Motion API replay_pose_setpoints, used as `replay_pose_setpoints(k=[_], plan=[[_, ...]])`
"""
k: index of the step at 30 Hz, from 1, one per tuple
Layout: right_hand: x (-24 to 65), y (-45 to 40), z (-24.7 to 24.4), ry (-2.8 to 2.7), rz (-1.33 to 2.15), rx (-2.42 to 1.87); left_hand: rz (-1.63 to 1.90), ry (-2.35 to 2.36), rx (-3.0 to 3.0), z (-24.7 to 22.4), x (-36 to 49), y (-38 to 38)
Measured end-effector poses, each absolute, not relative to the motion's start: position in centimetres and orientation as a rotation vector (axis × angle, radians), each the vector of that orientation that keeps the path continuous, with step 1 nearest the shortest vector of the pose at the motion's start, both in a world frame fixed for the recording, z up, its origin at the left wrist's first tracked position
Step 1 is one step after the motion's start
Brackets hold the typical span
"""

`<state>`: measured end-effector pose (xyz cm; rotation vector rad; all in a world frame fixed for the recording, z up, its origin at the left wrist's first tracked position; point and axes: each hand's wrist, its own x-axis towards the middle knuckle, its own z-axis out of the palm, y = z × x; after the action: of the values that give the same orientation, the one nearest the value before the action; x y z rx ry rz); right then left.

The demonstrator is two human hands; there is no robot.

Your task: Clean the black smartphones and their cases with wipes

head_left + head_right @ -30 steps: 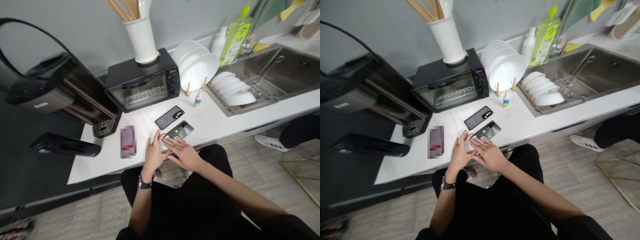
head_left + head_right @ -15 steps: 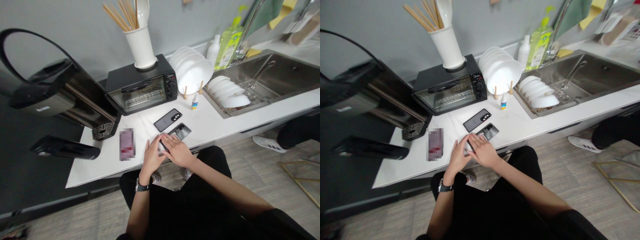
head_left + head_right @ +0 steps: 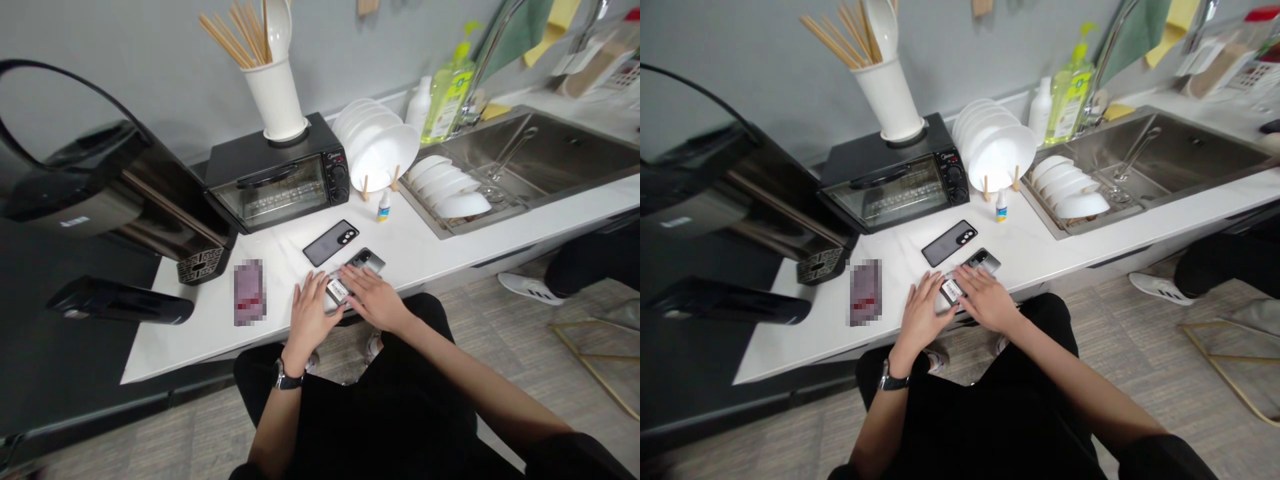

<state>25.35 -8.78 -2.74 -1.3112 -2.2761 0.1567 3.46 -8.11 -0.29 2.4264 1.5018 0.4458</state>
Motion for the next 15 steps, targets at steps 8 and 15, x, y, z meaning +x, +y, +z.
replay_pose_setpoints(k=[8, 15], plan=[[25.0, -9.6, -3.0, -2.415, 0.197, -1.106, 0.509, 1.472, 2.357, -0.5, 3.3, -7.6], [25.6, -10.1, -3.1, -2.189, 0.079, -1.435, 0.515, 1.453, 2.314, -0.5, 3.2, -7.5]])
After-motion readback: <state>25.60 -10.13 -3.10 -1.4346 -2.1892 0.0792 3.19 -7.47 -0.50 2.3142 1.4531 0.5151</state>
